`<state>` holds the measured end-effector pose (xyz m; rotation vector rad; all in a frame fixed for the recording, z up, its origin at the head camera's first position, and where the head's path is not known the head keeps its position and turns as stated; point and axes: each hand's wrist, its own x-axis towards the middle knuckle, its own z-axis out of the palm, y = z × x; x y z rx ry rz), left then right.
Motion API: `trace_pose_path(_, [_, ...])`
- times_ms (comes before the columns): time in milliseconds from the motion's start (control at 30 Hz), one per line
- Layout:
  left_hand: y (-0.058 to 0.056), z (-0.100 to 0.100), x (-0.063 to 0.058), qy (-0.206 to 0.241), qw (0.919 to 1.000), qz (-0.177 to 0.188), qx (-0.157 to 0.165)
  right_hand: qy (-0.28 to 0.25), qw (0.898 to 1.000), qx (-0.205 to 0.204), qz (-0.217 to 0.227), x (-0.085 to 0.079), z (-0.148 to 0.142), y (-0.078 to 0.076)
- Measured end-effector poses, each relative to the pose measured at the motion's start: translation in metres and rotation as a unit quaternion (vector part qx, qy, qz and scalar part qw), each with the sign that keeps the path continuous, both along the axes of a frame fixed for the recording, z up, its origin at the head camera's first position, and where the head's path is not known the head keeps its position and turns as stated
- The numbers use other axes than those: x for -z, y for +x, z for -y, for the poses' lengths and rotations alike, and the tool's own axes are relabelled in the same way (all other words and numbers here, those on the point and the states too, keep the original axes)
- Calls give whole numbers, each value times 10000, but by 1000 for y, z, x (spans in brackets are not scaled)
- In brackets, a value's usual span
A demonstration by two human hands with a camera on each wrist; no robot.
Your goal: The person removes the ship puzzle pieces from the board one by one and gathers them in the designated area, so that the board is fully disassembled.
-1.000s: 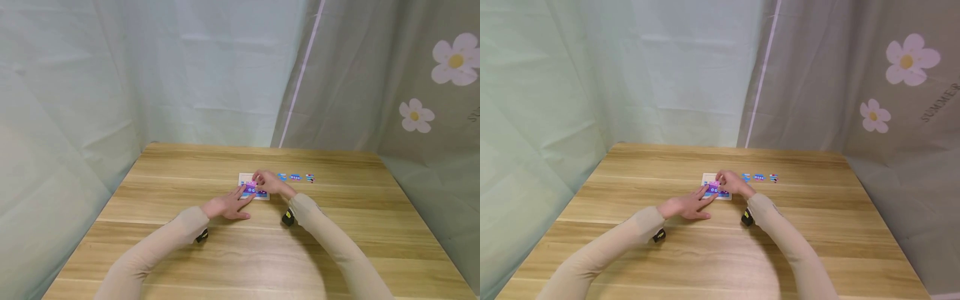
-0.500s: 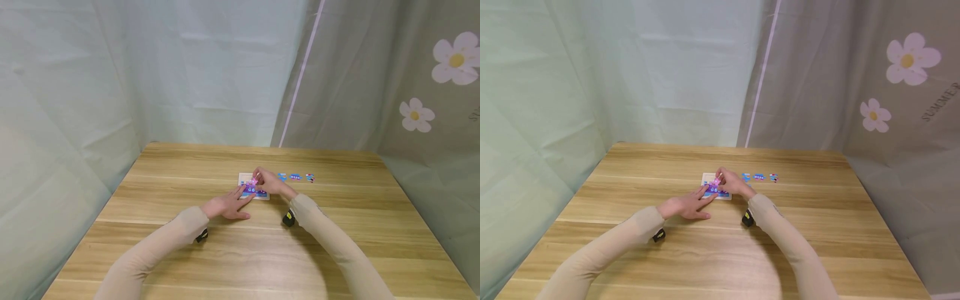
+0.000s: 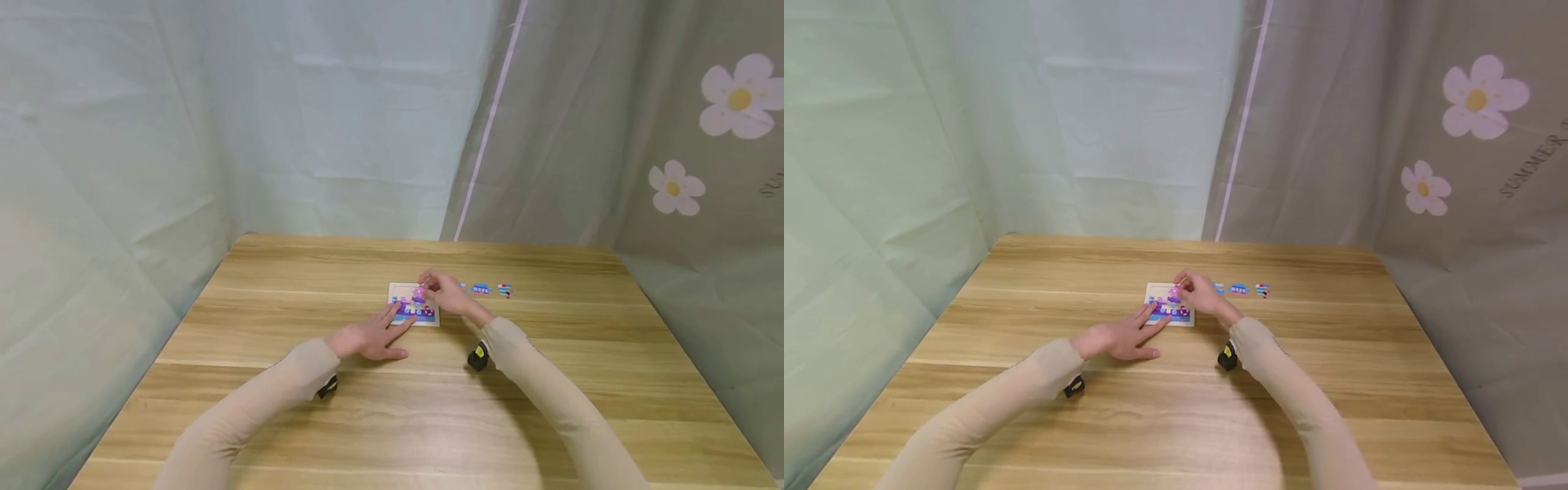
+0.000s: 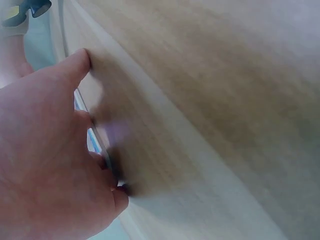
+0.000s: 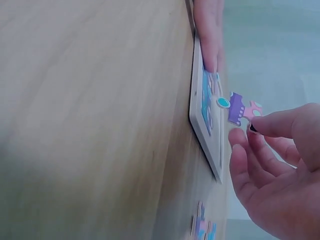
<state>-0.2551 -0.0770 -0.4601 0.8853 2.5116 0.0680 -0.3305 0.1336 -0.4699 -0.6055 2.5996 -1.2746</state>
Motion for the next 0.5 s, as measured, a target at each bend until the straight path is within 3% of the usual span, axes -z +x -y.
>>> trace_pose_path(500, [-1, 1, 7, 40, 9998, -79, -162, -257, 9993, 218, -172, -3, -32, -2])
